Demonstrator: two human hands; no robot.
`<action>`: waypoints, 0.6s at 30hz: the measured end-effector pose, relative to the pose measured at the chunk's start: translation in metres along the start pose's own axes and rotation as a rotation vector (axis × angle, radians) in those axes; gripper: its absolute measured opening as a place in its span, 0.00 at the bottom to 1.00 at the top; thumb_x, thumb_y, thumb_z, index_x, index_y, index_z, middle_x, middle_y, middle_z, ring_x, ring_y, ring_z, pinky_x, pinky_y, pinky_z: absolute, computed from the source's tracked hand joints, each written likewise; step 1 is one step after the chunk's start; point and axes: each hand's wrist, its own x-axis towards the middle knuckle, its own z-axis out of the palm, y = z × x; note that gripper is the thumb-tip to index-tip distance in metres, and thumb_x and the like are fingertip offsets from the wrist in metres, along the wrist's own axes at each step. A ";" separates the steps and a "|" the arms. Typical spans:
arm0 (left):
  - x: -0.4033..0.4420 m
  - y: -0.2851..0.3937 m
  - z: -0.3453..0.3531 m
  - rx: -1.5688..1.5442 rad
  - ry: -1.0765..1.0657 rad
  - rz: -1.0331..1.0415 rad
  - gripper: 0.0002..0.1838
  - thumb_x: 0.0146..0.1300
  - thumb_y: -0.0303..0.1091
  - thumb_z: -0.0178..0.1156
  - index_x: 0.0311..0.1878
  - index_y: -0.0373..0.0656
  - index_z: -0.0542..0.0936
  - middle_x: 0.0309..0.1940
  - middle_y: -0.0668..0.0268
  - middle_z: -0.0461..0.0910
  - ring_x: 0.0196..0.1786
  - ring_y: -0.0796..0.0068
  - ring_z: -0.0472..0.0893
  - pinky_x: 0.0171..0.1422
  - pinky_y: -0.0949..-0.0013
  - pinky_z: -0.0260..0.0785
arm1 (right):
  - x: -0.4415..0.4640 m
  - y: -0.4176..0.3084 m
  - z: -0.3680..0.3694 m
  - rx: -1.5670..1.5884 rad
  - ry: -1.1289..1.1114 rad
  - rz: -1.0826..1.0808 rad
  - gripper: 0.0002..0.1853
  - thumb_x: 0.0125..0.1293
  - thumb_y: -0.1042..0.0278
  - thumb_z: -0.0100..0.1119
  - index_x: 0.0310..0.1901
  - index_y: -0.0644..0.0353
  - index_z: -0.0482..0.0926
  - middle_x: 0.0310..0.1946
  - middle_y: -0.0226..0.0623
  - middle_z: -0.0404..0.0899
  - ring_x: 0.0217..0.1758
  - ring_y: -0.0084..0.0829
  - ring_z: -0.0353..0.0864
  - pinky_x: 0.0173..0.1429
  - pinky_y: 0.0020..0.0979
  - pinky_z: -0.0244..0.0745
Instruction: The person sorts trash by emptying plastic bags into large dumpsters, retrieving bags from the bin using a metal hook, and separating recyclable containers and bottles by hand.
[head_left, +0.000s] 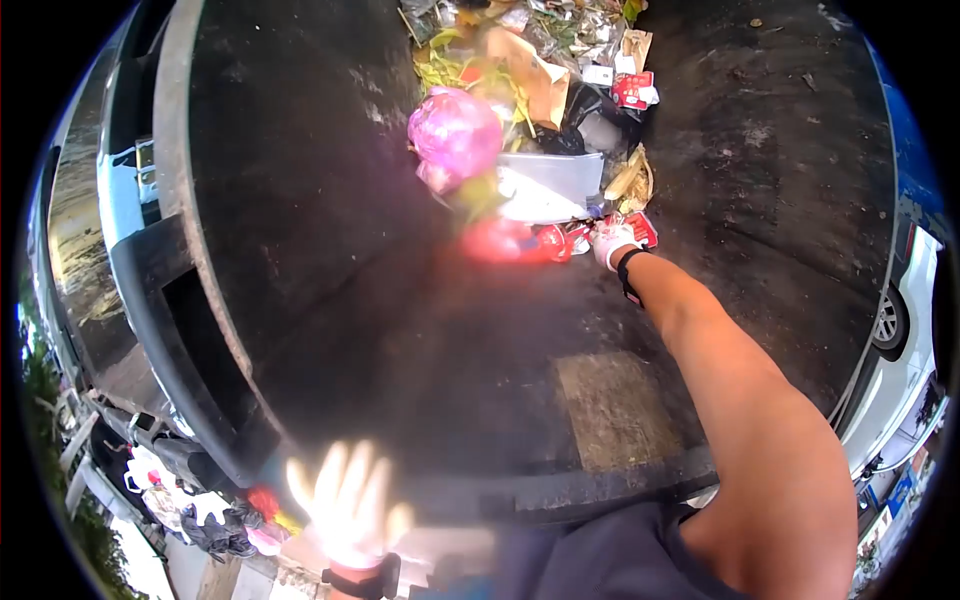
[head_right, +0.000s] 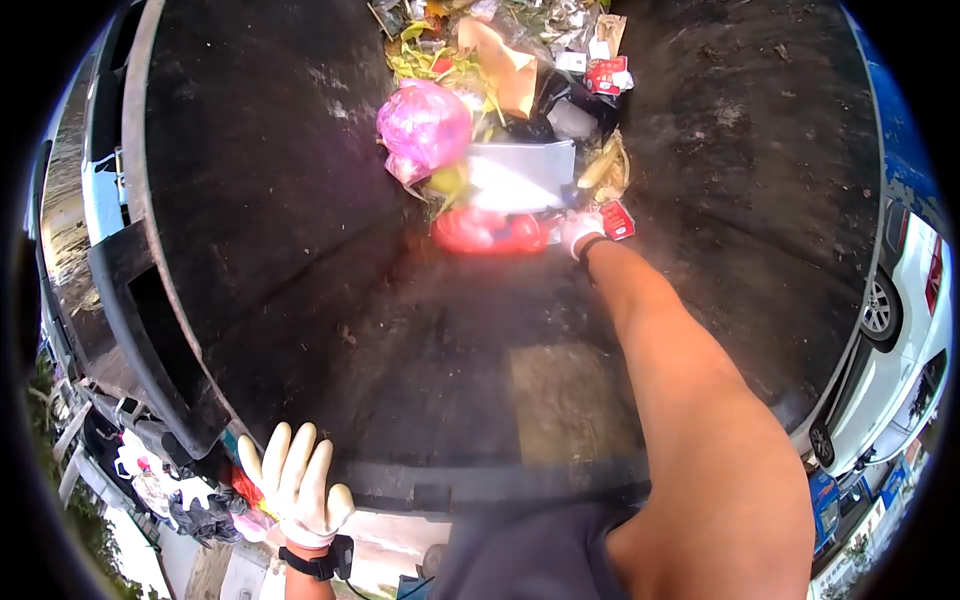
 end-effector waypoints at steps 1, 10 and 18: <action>-0.002 0.000 0.001 0.012 -0.018 -0.009 0.31 0.78 0.58 0.45 0.49 0.40 0.89 0.58 0.58 0.85 0.71 0.50 0.76 0.83 0.30 0.47 | 0.020 0.002 0.024 -0.017 -0.001 0.009 0.23 0.74 0.66 0.52 0.70 0.52 0.77 0.75 0.38 0.71 0.75 0.41 0.75 0.71 0.50 0.72; -0.009 0.001 0.000 0.089 -0.154 -0.010 0.37 0.81 0.63 0.36 0.56 0.41 0.84 0.63 0.55 0.83 0.73 0.44 0.74 0.81 0.22 0.45 | 0.050 0.009 0.032 -0.441 -0.021 -0.069 0.20 0.79 0.63 0.48 0.67 0.52 0.80 0.66 0.32 0.77 0.64 0.35 0.79 0.65 0.49 0.64; -0.006 0.005 -0.003 0.111 -0.169 -0.040 0.37 0.82 0.64 0.35 0.57 0.41 0.84 0.65 0.53 0.81 0.76 0.42 0.70 0.80 0.18 0.42 | 0.062 0.001 0.017 -0.789 0.051 -0.176 0.21 0.76 0.61 0.53 0.67 0.48 0.81 0.63 0.32 0.79 0.67 0.38 0.78 0.71 0.63 0.62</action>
